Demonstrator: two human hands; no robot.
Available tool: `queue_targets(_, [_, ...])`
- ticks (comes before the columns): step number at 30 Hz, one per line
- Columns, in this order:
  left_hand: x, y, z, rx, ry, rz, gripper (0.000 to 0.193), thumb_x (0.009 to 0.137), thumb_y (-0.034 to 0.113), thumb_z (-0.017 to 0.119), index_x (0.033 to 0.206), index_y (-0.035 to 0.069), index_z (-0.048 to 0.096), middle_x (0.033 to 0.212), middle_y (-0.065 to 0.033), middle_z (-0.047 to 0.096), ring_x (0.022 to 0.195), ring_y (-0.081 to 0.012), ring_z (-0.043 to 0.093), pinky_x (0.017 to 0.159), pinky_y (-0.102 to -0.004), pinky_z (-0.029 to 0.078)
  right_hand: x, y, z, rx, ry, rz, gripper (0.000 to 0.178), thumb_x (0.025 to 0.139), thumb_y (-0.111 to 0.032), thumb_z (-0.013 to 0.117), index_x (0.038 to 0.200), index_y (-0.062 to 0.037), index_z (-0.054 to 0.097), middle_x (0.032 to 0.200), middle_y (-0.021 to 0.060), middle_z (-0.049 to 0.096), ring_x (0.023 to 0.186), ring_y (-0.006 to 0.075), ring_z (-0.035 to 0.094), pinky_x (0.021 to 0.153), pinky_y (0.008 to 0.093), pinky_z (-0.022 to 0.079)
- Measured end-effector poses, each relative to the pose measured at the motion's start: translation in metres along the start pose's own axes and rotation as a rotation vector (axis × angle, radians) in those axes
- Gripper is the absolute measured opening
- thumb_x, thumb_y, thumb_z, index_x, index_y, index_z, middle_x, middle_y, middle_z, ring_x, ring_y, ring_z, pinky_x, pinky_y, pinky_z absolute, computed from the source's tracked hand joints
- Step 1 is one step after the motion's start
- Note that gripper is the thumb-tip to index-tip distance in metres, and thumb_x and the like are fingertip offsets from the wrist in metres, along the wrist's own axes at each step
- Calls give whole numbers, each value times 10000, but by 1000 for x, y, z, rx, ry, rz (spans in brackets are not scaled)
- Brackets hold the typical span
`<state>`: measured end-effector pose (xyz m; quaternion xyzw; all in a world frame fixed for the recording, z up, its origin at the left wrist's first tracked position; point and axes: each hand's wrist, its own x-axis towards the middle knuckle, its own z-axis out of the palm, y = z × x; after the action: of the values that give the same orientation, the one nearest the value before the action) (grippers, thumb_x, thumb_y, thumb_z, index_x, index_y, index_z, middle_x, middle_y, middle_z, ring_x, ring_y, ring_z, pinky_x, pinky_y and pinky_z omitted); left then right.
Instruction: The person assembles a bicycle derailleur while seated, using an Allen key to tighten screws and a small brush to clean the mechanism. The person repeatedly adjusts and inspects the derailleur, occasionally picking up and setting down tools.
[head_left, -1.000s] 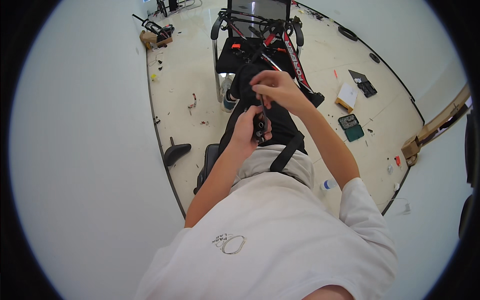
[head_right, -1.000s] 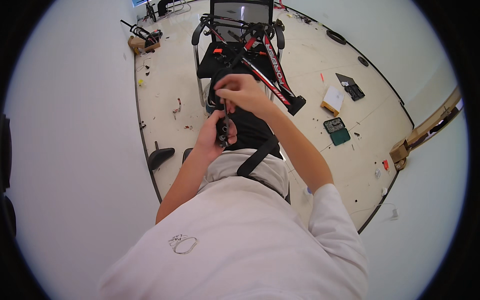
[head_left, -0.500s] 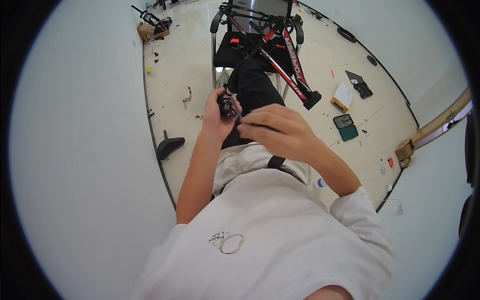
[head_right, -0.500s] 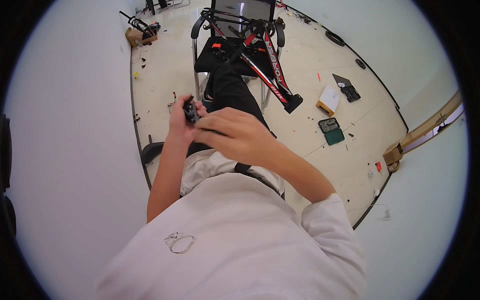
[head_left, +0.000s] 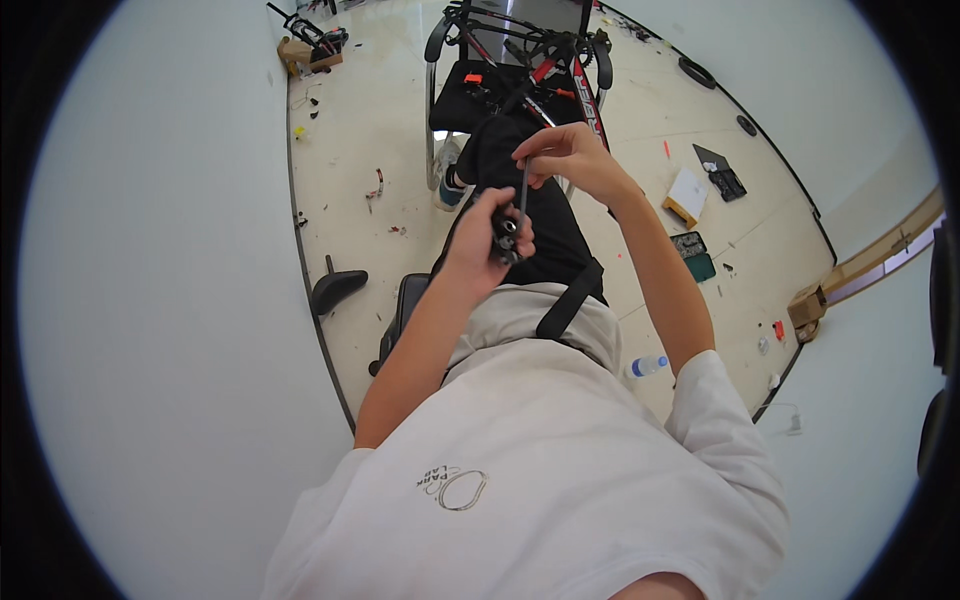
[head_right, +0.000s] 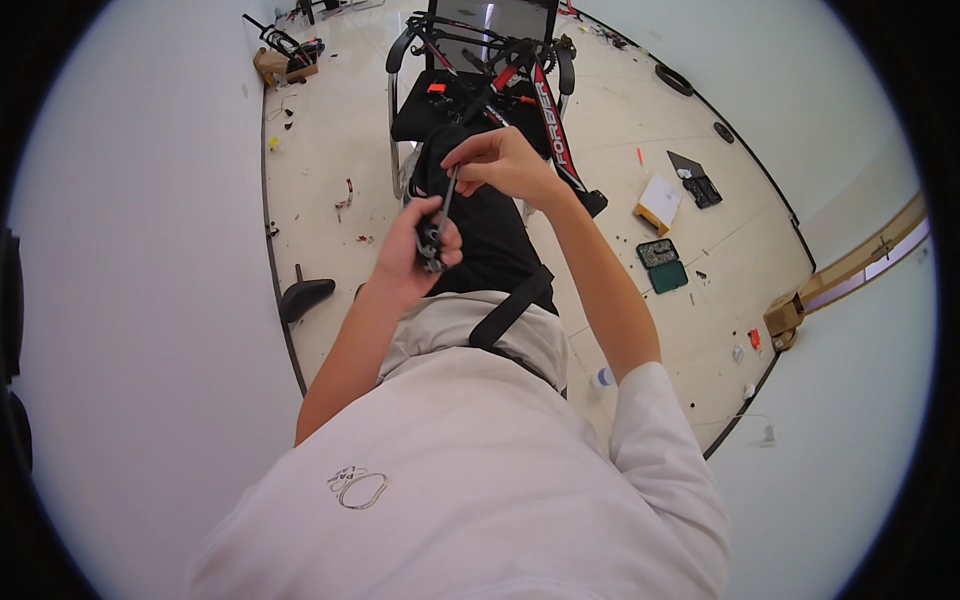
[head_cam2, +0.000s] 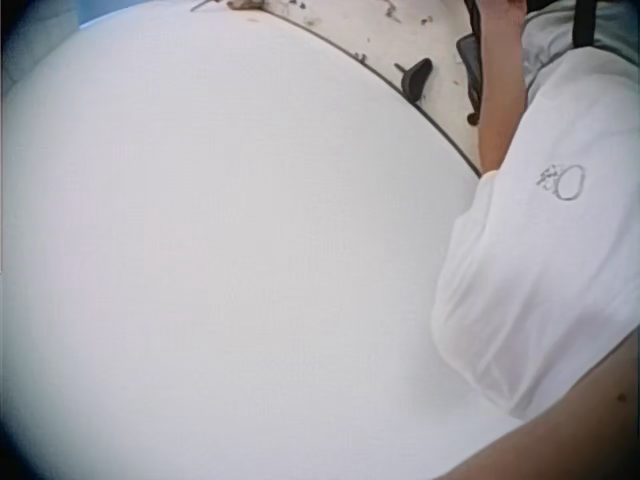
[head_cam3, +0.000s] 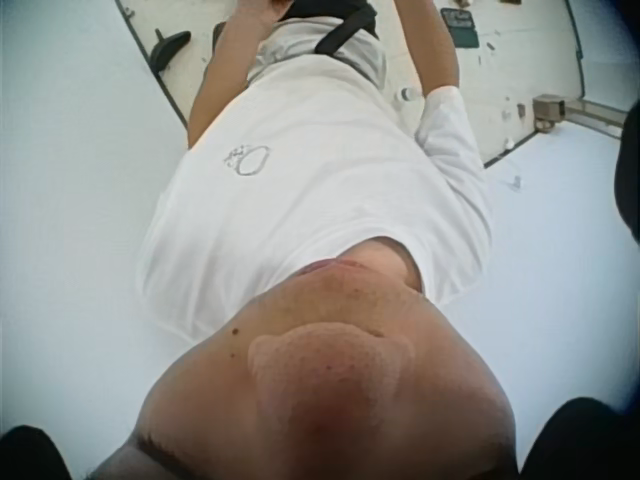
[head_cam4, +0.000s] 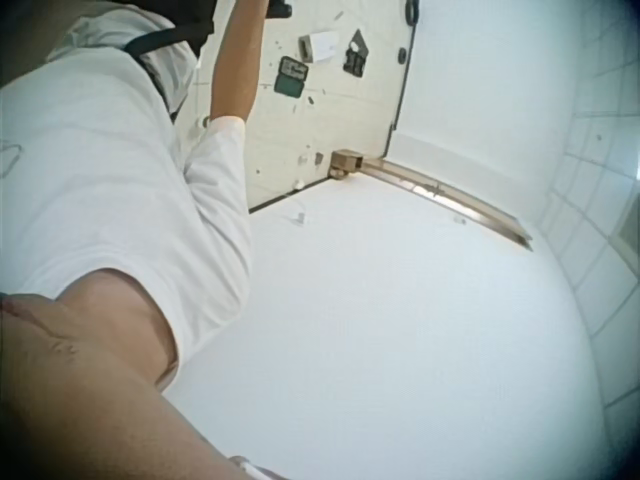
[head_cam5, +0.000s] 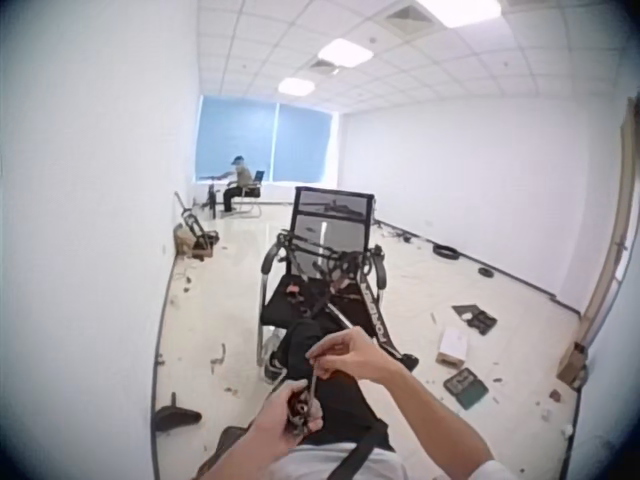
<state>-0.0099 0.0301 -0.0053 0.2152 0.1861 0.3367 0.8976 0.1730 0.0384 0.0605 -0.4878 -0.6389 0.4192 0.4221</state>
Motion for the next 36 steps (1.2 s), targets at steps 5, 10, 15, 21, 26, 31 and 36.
queue_targets(5, [2,-17,-2,124,74,8,204,957,274,467,848,101,461,613,-61,497,554,-155,470,516,-303,412,2,1,26,-221,-37,-87,298,800,58,477,995,20,699,806,95,682,686,117,653,624,253,522])
queue_targets(10, [-1,-12,0,136,68,61,213,973,282,461,886,88,476,660,-68,514,595,-160,492,557,-312,437,22,-4,47,-332,-70,-250,323,832,48,438,1017,-3,698,847,77,692,724,101,655,667,242,511])
queue_targets(15, [-2,-3,-10,163,25,166,232,997,308,454,989,85,516,813,-57,581,704,-156,562,637,-326,479,13,-41,79,-297,-98,-370,292,827,48,472,998,-4,704,892,82,711,824,163,668,733,282,517])
queue_targets(21, [2,-5,-27,-39,-20,295,154,987,261,478,1010,122,538,870,25,585,775,-90,598,659,-244,495,-36,-49,88,-695,-68,-745,274,773,33,588,1005,-58,700,1020,78,682,903,256,642,797,349,508])
queue_targets(26, [2,5,-12,116,23,191,191,976,286,497,946,106,554,789,7,555,682,-110,576,612,-260,487,-61,-61,78,-828,1,-866,282,776,32,588,1011,-85,690,1025,58,674,904,246,630,803,363,489])
queue_targets(31, [-14,6,7,366,-73,-35,236,969,302,482,903,87,553,809,-53,592,662,-152,539,568,-315,470,-35,-58,52,-944,9,-668,279,808,12,534,1041,-67,667,965,85,660,854,272,618,766,376,487])
queue_targets(36, [-10,31,1,135,-52,55,255,930,240,534,732,83,501,623,-83,542,572,-178,503,511,-309,426,-38,-1,19,-671,71,-289,256,834,-20,522,1061,-24,640,786,163,639,720,294,629,680,367,485])
